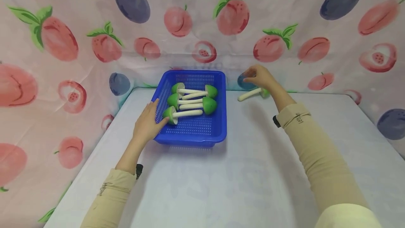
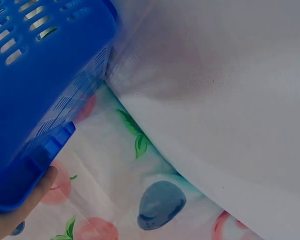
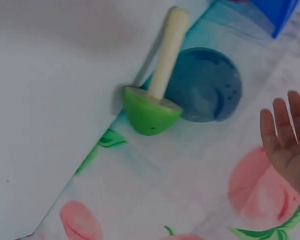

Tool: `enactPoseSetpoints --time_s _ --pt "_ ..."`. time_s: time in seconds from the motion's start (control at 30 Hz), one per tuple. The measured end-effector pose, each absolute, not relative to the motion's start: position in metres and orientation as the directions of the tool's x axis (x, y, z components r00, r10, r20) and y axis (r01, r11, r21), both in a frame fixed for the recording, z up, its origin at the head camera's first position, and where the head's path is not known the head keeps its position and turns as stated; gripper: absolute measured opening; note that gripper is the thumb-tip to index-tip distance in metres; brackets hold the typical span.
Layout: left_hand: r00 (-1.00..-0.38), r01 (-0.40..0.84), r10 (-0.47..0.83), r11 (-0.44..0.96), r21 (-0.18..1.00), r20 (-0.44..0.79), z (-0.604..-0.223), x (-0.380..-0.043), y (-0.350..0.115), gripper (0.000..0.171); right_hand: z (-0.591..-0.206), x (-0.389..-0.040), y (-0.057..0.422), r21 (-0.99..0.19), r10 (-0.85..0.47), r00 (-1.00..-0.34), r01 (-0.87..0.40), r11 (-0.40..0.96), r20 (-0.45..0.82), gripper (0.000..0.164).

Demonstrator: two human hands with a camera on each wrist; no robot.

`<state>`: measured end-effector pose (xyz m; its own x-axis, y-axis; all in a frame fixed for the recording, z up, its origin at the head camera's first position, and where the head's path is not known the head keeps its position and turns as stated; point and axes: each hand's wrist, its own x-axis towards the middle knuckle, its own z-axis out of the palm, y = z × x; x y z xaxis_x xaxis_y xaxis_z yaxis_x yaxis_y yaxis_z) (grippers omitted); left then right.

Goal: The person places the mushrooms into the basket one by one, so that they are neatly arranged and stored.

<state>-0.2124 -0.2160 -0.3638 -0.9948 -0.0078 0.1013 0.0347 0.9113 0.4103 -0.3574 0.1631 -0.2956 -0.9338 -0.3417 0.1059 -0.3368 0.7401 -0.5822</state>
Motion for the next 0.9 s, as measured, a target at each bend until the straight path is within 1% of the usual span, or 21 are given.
enactPoseSetpoints --time_s 0.17,0.3,0.37,0.57,0.9 --pt "-0.995 0.033 -0.010 0.913 0.406 0.103 -0.362 -0.210 -0.219 0.078 -0.315 -0.360 0.171 -0.507 -0.290 -0.953 -0.294 0.811 0.089 0.038" --pt "-0.993 0.047 -0.001 0.911 0.410 0.115 -0.362 -0.212 -0.217 0.078 -0.326 -0.364 0.181 -0.455 -0.275 -0.954 -0.301 0.838 0.124 0.043" --pt "-0.993 0.050 0.001 0.911 0.410 0.119 -0.363 -0.212 -0.216 0.078 -0.332 -0.366 0.186 -0.453 -0.257 -0.959 -0.284 0.845 0.121 0.046" --pt "-0.993 0.044 -0.007 0.912 0.407 0.121 -0.366 -0.211 -0.212 0.079 -0.345 -0.369 0.196 -0.466 -0.193 -0.980 -0.190 0.864 0.043 0.059" --pt "-0.993 0.027 -0.023 0.917 0.397 0.119 -0.362 -0.210 -0.211 0.079 -0.370 -0.380 0.203 -0.479 -0.157 -0.988 -0.135 0.867 -0.004 0.069"
